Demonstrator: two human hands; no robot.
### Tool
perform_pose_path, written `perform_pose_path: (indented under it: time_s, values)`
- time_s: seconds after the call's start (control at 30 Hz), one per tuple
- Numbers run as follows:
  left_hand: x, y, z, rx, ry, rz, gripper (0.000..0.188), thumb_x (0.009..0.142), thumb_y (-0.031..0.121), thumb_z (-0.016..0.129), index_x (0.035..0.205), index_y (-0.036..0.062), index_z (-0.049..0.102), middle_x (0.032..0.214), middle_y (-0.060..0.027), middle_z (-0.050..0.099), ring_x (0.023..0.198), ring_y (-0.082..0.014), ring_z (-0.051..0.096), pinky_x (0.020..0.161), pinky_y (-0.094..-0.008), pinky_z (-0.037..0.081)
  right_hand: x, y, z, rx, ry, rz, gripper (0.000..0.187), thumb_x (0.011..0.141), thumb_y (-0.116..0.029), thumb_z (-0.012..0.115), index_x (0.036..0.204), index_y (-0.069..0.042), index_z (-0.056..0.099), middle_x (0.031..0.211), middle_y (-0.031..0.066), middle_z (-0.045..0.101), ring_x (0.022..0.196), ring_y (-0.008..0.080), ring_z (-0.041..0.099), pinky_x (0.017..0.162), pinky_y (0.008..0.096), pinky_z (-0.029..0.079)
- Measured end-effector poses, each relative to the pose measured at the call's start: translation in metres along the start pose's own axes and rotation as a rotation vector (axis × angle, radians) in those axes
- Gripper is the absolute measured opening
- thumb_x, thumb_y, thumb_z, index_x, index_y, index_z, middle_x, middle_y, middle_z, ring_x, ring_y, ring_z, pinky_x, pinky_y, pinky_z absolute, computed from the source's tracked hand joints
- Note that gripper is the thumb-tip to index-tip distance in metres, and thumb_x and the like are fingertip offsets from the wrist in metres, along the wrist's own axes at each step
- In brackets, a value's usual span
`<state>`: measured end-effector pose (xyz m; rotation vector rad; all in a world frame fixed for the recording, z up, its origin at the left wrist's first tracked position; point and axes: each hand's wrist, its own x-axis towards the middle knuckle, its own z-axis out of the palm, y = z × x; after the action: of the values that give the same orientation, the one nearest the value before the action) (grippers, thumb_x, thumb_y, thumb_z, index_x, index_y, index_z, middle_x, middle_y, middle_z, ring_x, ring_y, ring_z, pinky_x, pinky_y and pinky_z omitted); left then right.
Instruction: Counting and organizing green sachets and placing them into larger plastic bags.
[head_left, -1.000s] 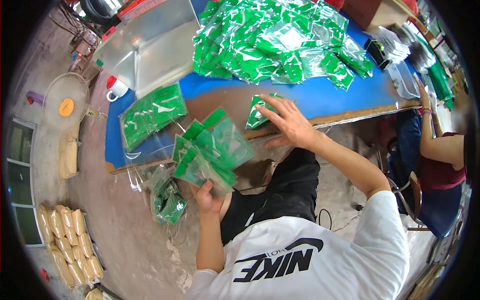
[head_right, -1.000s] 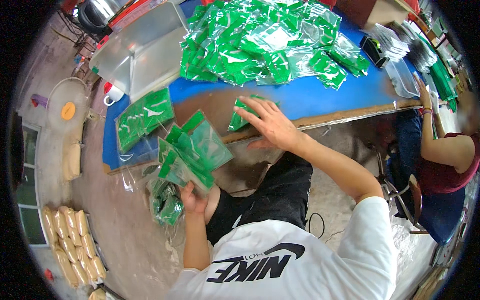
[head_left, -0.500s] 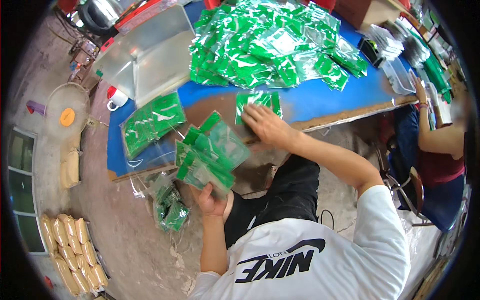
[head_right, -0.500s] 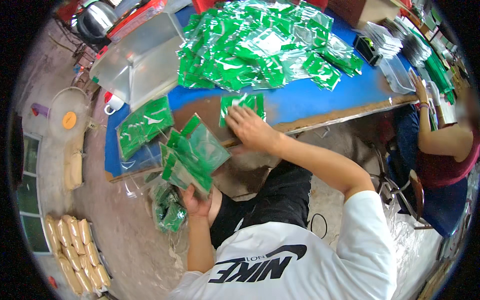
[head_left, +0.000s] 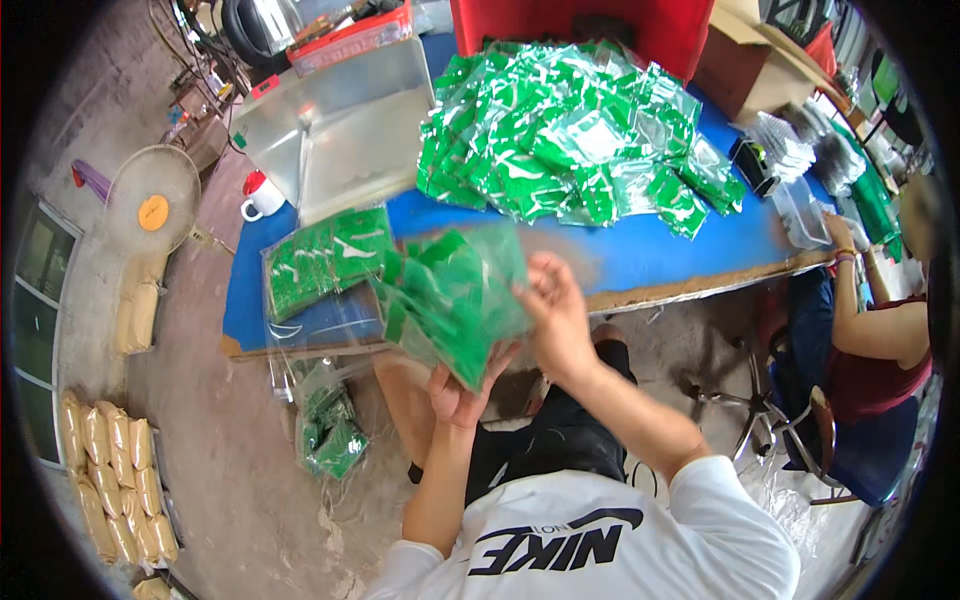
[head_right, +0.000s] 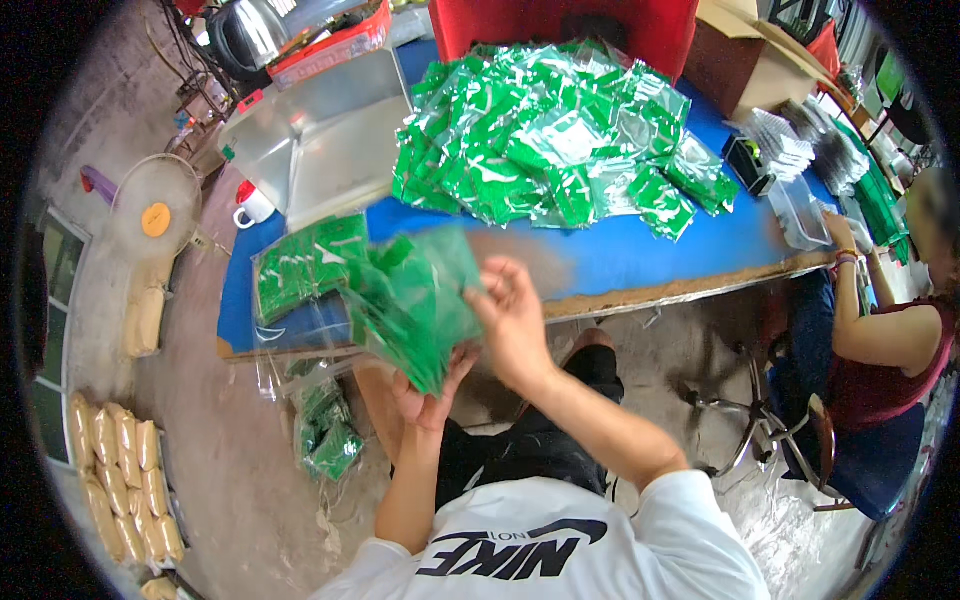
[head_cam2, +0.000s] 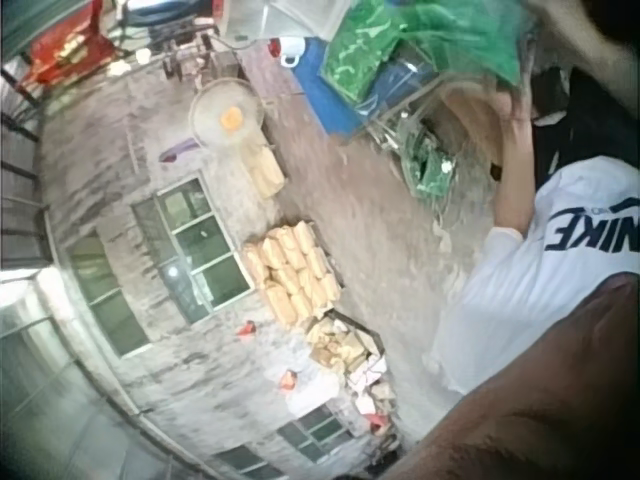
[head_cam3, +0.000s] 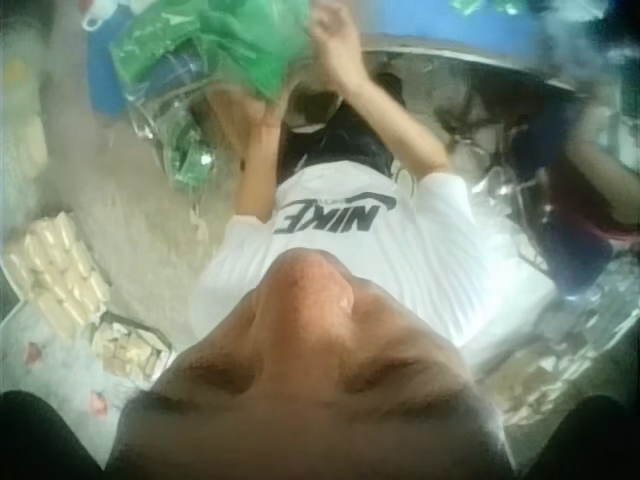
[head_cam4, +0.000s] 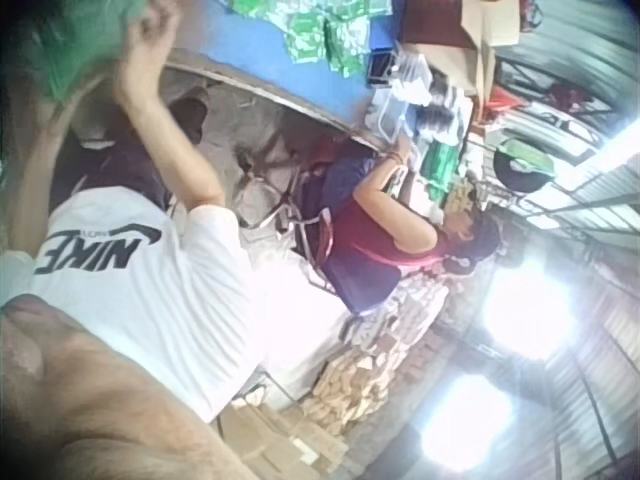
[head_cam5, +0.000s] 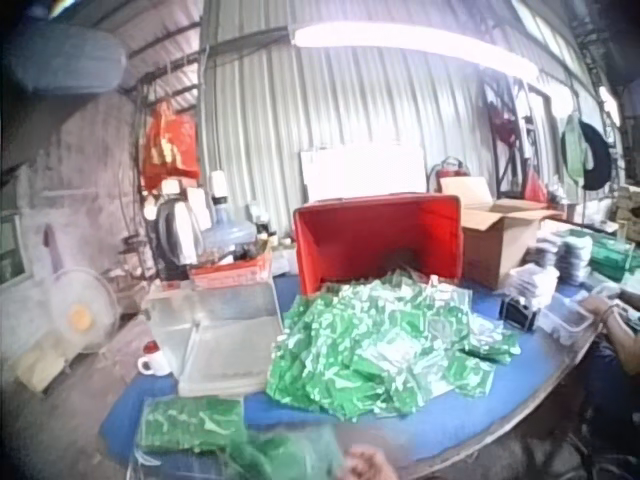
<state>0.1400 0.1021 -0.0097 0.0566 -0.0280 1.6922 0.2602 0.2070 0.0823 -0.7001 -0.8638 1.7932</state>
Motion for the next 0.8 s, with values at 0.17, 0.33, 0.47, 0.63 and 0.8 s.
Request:
perform_pose_path:
  time_s: [0.17, 0.33, 0.47, 0.63, 0.8]
  values:
    - [0.013, 0.011, 0.004, 0.217, 0.16, 0.038, 0.065, 0.083, 0.006, 0.073, 0.142, 0.0074, 0.045, 0.142, -0.0119, 0.052, 0.134, -0.0304, 0.047, 0.116, -0.0559, 0.033, 0.014, -0.011, -0.062, -0.111, -0.425, 0.113, 0.055, 0.1, -0.027, 0.06, 0.143, -0.002, 0.038, 0.12, 0.0113, 0.062, 0.114, 0.0207, 0.058, 0.103, 0.038, 0.044]
    - [0.048, 0.028, 0.054, 1.022, 0.126, 0.254, 0.066, 0.079, -0.003, 0.072, 0.139, 0.0012, 0.047, 0.133, -0.011, 0.056, 0.12, -0.0236, 0.057, 0.101, -0.0393, 0.047, 0.06, -0.07, -0.024, -0.689, -0.531, -0.489, 0.105, 0.075, -0.031, 0.088, 0.153, -0.002, 0.024, 0.136, 0.016, 0.051, 0.124, 0.0283, 0.054, 0.109, 0.0421, 0.04]
    - [0.085, 0.051, 0.034, 1.626, -0.093, 0.353, 0.069, 0.079, -0.004, 0.074, 0.141, 0.0027, 0.044, 0.134, -0.0098, 0.056, 0.119, -0.0233, 0.058, 0.102, -0.0393, 0.048, 0.079, -0.044, -0.037, -0.865, -0.551, -0.452, 0.119, 0.066, -0.026, 0.093, 0.156, -0.005, 0.018, 0.129, 0.0163, 0.055, 0.119, 0.0292, 0.056, 0.105, 0.0426, 0.043]
    - [0.108, 0.052, 0.005, 1.67, -0.18, 0.423, 0.099, 0.075, -0.002, 0.081, 0.154, 0.0084, 0.022, 0.138, -0.0142, 0.051, 0.127, -0.0266, 0.053, 0.105, -0.0393, 0.045, 0.097, 0.016, -0.071, -0.618, -0.484, -0.344, 0.11, 0.066, -0.025, 0.093, 0.152, -0.006, 0.027, 0.124, 0.0172, 0.056, 0.111, 0.0298, 0.058, 0.1, 0.0422, 0.045]
    - [0.109, 0.035, 0.06, 1.61, -0.211, 0.434, 0.115, 0.075, -0.006, 0.076, 0.159, 0.0123, 0.0, 0.138, -0.0144, 0.049, 0.126, -0.0267, 0.053, 0.107, -0.04, 0.043, 0.102, 0.001, -0.052, -0.882, -0.367, -0.407, 0.087, 0.069, -0.022, 0.091, 0.138, -0.004, 0.04, 0.128, 0.0197, 0.056, 0.118, 0.0299, 0.057, 0.102, 0.0403, 0.045]
